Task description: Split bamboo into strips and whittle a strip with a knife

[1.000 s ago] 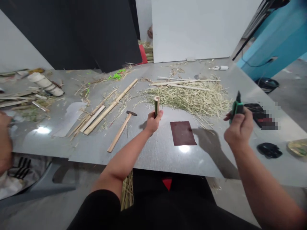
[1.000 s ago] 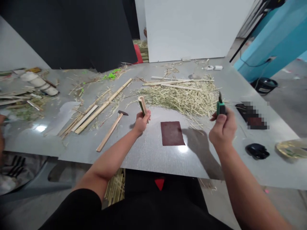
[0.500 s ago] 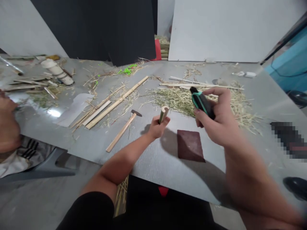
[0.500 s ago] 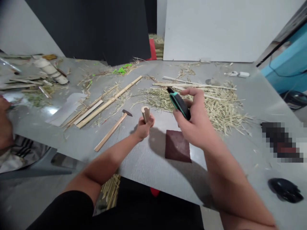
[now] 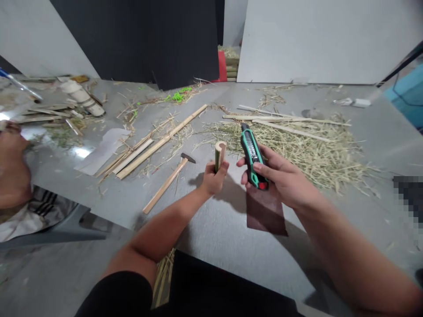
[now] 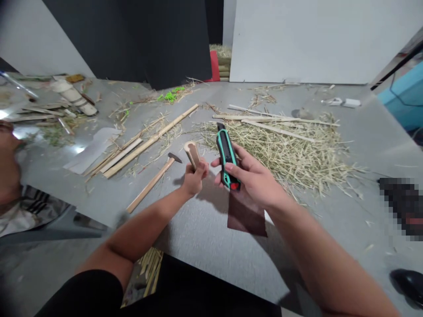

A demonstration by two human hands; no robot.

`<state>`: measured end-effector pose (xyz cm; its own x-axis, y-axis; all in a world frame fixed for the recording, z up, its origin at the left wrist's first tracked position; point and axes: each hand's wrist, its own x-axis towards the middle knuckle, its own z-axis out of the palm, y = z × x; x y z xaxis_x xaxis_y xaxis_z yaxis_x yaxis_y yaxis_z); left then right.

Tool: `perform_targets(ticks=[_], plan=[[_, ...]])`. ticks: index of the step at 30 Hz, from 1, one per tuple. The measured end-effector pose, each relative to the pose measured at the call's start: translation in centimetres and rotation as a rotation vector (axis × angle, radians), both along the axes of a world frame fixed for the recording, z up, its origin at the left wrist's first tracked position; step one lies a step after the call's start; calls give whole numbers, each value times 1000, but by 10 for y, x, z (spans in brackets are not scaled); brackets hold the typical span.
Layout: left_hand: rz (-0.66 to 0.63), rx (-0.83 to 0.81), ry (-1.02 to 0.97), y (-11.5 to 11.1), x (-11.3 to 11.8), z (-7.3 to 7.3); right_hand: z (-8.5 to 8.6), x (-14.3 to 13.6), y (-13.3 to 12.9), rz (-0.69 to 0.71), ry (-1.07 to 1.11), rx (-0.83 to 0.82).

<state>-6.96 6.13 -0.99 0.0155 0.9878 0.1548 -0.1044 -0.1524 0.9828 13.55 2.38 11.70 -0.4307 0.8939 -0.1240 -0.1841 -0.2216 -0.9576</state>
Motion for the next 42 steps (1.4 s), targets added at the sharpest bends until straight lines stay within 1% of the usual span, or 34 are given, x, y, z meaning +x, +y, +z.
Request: perform_targets(ticks=[1,3,5,7,8,10,13,16,22,26,32,35,38,42], plan=[[15,3,-2,1,0,-1,4,1,-4,21,-44,59],[24,-13,-20,2,1,-2,9,6,-9,-9,-197,187],[34,-36,-41,3,2,-3,15,11,-15,-117,-462,369],[43,-44,-43,3,3,-2,21,13,-23,-233,-758,595],[46,-40,-35,2,3,-1,24,13,-28,-263,-866,697],[41,-47,-7,0,3,2,28,11,-37,-283,-972,856],[36,-79,21,-2,1,6,30,9,-48,-303,-1011,982],[27,-75,28,-2,0,6,28,10,-51,-323,-1055,1011],[14,-68,-24,2,3,1,26,10,-47,-304,-1107,1040],[22,-73,-12,2,4,3,25,9,-46,-302,-1117,1040],[-21,-32,-16,0,2,5,24,10,-46,-304,-1126,1038],[-34,-39,-14,1,3,5,25,9,-45,-304,-1139,1053],[-40,-37,-10,3,2,2,26,8,-46,-310,-1141,1055],[-51,-34,22,3,-4,-3,27,9,-47,-315,-1140,1021]])
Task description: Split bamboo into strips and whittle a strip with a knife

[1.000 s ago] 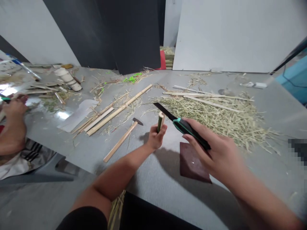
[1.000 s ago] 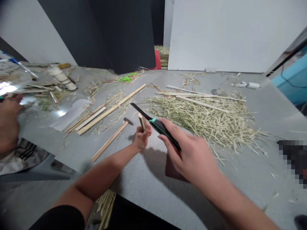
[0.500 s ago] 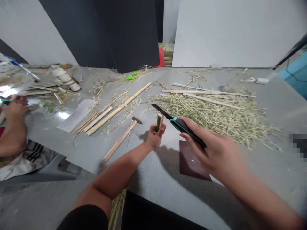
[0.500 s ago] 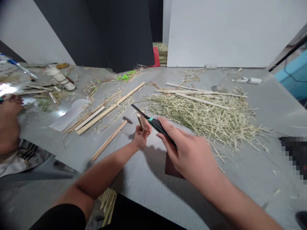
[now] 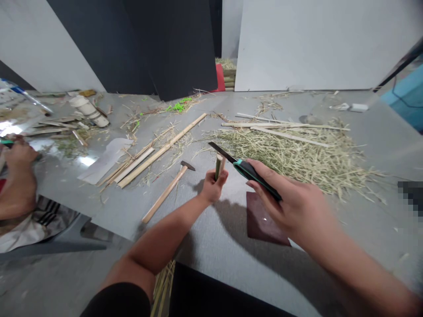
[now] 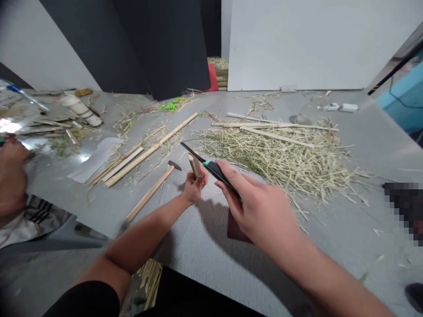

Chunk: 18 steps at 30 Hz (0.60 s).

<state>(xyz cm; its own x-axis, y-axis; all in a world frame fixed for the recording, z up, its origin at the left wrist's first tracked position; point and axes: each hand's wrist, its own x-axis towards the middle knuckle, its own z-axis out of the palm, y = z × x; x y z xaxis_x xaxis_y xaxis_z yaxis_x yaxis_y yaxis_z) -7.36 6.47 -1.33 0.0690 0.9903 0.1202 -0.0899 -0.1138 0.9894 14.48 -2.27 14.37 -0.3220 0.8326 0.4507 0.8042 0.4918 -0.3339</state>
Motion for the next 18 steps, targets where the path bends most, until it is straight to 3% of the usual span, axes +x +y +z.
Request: perform_targets(ticks=[6,8,10,12,15,18], plan=[[-52,199,-37,1,-7,0,-1,-2,-3,-35,-53,39],[41,237,-18,4,-13,11,-1,-5,-5,-28,-75,41],[205,293,55,6,-29,31,1,-7,-8,-46,-100,34],[403,342,229,2,-57,57,3,-7,-12,-64,-126,16],[522,222,792,-23,-109,89,7,-6,-16,-63,-137,-1],[518,-120,1292,-65,-150,87,10,-3,-18,-67,-132,6]])
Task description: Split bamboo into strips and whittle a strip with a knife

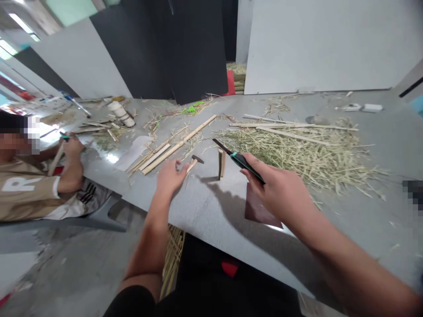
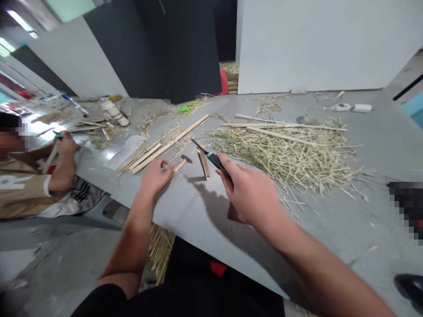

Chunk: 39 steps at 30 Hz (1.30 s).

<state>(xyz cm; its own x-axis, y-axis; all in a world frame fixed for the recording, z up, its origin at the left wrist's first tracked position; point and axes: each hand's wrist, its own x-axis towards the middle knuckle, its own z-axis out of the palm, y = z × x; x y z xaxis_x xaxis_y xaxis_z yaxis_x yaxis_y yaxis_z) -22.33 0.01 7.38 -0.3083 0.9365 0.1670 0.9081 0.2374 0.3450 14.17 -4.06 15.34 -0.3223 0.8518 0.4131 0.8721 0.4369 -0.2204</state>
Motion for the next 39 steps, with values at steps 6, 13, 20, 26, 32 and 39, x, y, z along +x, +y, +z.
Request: perform_targets(ticks=[6,13,20,26,32,39], plan=[[65,-340,183,-53,-11,-39,2,3,-3,16,30,-57],[164,-413,150,-50,-14,-14,5,4,-5,16,49,-115],[73,-2,-27,-79,-11,50,8,3,-7,16,53,-156],[-78,276,150,-102,43,121,8,2,-8,17,60,-138],[-50,90,365,-109,64,116,7,3,-7,10,59,-139],[-5,76,400,-122,61,112,6,2,-7,10,66,-150]])
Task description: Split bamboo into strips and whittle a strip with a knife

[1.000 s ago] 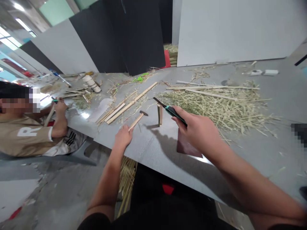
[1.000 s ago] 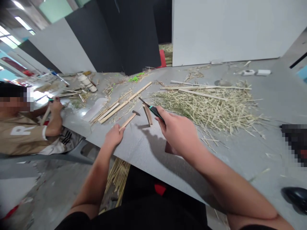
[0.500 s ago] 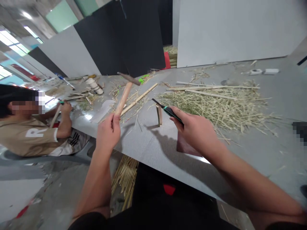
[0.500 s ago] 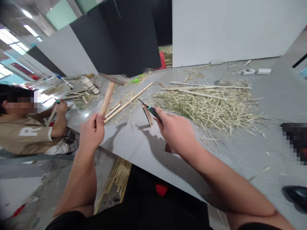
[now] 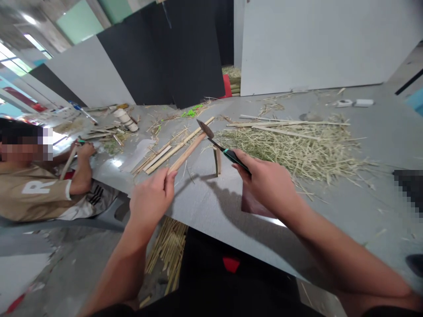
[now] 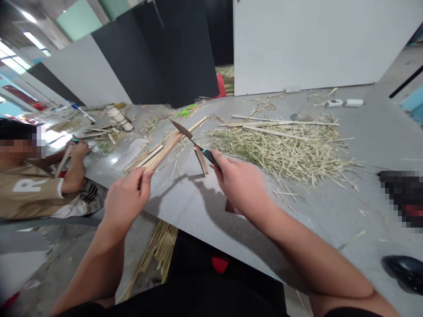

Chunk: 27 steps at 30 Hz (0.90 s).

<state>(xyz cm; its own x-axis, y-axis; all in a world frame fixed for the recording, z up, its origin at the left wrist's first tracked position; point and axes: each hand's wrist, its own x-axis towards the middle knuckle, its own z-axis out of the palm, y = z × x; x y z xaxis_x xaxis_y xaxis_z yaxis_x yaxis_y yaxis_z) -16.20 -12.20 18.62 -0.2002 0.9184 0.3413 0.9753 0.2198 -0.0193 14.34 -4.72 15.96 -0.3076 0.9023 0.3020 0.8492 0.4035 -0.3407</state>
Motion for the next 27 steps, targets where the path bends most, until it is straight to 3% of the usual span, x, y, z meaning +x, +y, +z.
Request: perform_targets(ticks=[8,24,27], plan=[[60,-62,95,-1,8,16,0,0,0,4,1,37],[6,-20,42,0,0,16,3,0,-2,0,-5,24],[22,-74,61,1,1,17,3,1,-2,3,-6,24]])
